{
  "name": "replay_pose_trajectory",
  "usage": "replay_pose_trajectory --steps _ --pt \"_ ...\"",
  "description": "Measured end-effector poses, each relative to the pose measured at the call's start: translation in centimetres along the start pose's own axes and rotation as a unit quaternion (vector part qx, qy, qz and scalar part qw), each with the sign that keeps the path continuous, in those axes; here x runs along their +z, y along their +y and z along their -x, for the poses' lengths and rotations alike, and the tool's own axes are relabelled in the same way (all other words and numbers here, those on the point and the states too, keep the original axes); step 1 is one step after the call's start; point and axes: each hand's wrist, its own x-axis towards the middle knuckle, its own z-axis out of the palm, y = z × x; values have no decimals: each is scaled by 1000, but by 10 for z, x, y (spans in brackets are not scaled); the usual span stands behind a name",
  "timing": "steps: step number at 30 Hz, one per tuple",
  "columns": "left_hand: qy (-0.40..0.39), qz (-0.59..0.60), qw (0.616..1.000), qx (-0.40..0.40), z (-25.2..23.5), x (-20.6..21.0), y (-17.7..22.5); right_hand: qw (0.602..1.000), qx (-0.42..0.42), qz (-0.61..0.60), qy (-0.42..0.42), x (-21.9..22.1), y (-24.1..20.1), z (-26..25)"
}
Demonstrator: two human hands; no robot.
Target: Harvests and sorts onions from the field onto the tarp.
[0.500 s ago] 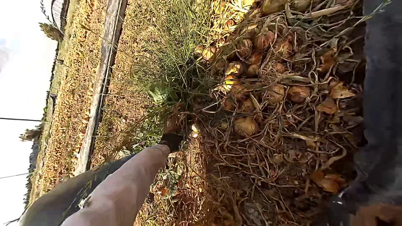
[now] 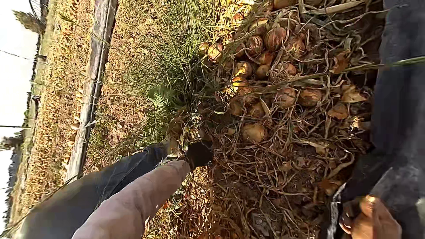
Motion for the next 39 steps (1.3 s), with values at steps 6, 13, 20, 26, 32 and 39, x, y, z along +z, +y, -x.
replay_pose_trajectory --steps 6,13,20,26,32,39 --pt "167 42 968 183 30 -47 97 994 18 90 53 20 -28 9" --pt "6 203 978 54 34 -83 158 990 12 125 58 47 -61 26" --pt "-107 717 676 130 65 -38 158 992 -46 109 -35 101 -86 48" --pt "-123 844 510 107 114 -25 196 982 -131 136 -22 126 -99 45" --pt "-101 723 666 154 99 -14 172 991 -86 36 -99 122 -93 49" --pt "-73 667 710 211 85 -48 165 987 -24 -13 -161 122 -92 56"
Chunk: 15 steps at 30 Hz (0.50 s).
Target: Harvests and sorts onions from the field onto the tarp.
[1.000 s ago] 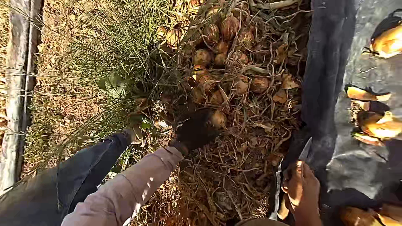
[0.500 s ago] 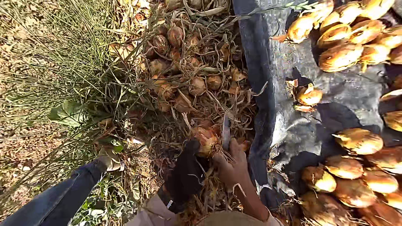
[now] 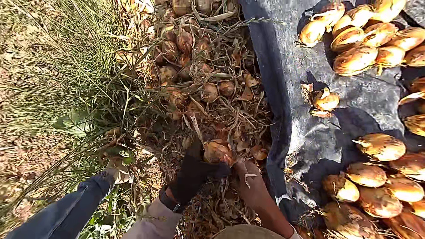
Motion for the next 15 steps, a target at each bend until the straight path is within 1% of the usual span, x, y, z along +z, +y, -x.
replay_pose_trajectory --steps 2,5,7,8,11,13,14,15 --pt "-17 21 1000 -13 -1 0 -2 999 6 -43 -1 1 1 0" --pt "-55 118 990 -52 5 -2 -14 993 5 -113 10 6 -2 4" --pt "-88 197 975 -56 9 -3 -25 990 8 -138 7 7 -3 6" --pt "-85 201 975 -46 10 -1 -28 990 4 -142 -1 7 -1 5" --pt "-1 127 992 -27 6 10 -29 993 11 -121 -13 3 6 7" --pt "62 51 997 -22 -14 9 -21 995 19 -98 -25 -4 6 14" --pt "98 -8 995 -13 -27 3 -17 995 18 -95 -18 -7 7 18" --pt "128 -104 986 0 -37 -5 -14 996 16 -89 3 -11 8 20"
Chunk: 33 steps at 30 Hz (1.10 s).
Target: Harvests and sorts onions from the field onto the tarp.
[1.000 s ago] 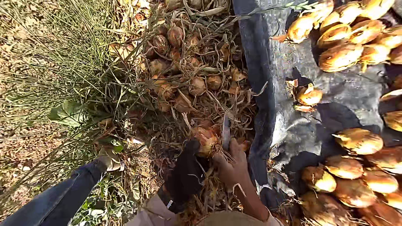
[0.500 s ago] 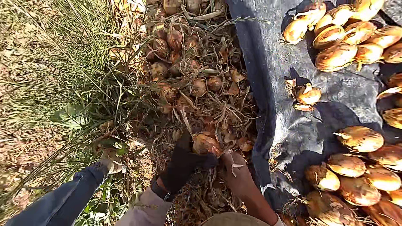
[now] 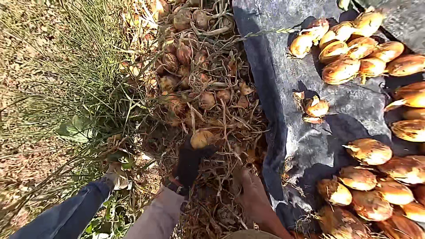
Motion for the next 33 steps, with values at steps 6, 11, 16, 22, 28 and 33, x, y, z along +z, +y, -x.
replay_pose_trajectory --steps 6,11,16,22,28,33 --pt "-20 -481 856 187 16 15 14 965 44 247 71 -10 -14 -22" --pt "-54 -584 784 203 32 36 4 965 23 249 72 -2 -18 -36" --pt "37 -602 786 135 -9 9 0 992 19 118 -52 10 -11 -10" --pt "-167 -423 882 125 1 -5 58 944 103 305 72 -14 19 -27" --pt "44 -607 776 167 -72 24 85 944 -149 138 258 -27 -11 -27" --pt "124 -664 733 85 -144 55 80 961 -121 151 196 -27 -15 -16"
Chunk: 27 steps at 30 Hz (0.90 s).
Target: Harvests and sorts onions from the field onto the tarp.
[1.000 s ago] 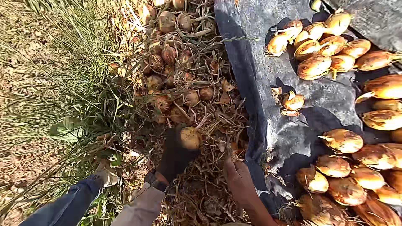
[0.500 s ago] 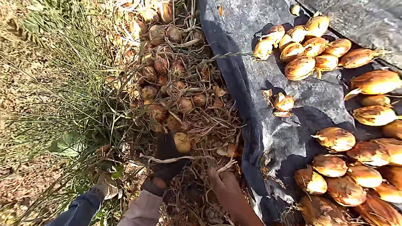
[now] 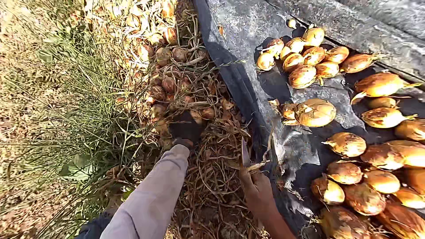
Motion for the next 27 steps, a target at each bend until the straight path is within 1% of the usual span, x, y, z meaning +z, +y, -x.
replay_pose_trajectory --steps 1,3,5,7,8,9,11,13,15,17,19,21,23,24,25,26,27 --pt "4 15 1000 7 -5 3 0 1000 6 0 -10 0 4 2" --pt "-7 71 996 55 -3 9 -9 1000 22 -13 -12 0 12 7" --pt "-44 167 978 116 27 -4 -12 998 52 -28 -16 -2 12 7" --pt "-77 286 940 172 72 -12 -17 994 96 -36 -35 -7 7 3" --pt "-99 327 918 200 95 -13 -22 991 114 -45 -52 -9 5 1" --pt "-126 369 892 229 116 -12 -27 989 124 -52 -67 -10 3 -1" --pt "-205 430 838 267 146 -14 -38 986 117 -45 -106 -15 -2 -5" --pt "-283 460 799 264 160 -20 -46 984 83 -41 -151 -16 -2 -6" --pt "-336 450 790 244 161 -28 -52 979 45 -54 -193 -15 -3 -5" --pt "-366 410 802 236 158 -36 -56 978 31 -65 -195 -10 -1 -2" --pt "-347 346 834 253 155 -41 -55 977 61 -85 -184 -4 3 0" --pt "-291 272 871 286 156 -41 -53 963 102 -131 -212 -1 2 3" --pt "-189 195 908 318 159 -35 -50 949 118 -157 -247 0 1 7" --pt "-146 156 927 309 158 -32 -48 946 104 -150 -267 0 1 11" --pt "-121 123 945 279 154 -27 -46 944 86 -146 -283 0 -1 16" --pt "-119 112 958 236 145 -21 -47 943 75 -153 -285 1 -2 20" --pt "-130 146 962 190 138 -18 -50 946 76 -163 -269 3 -2 26"
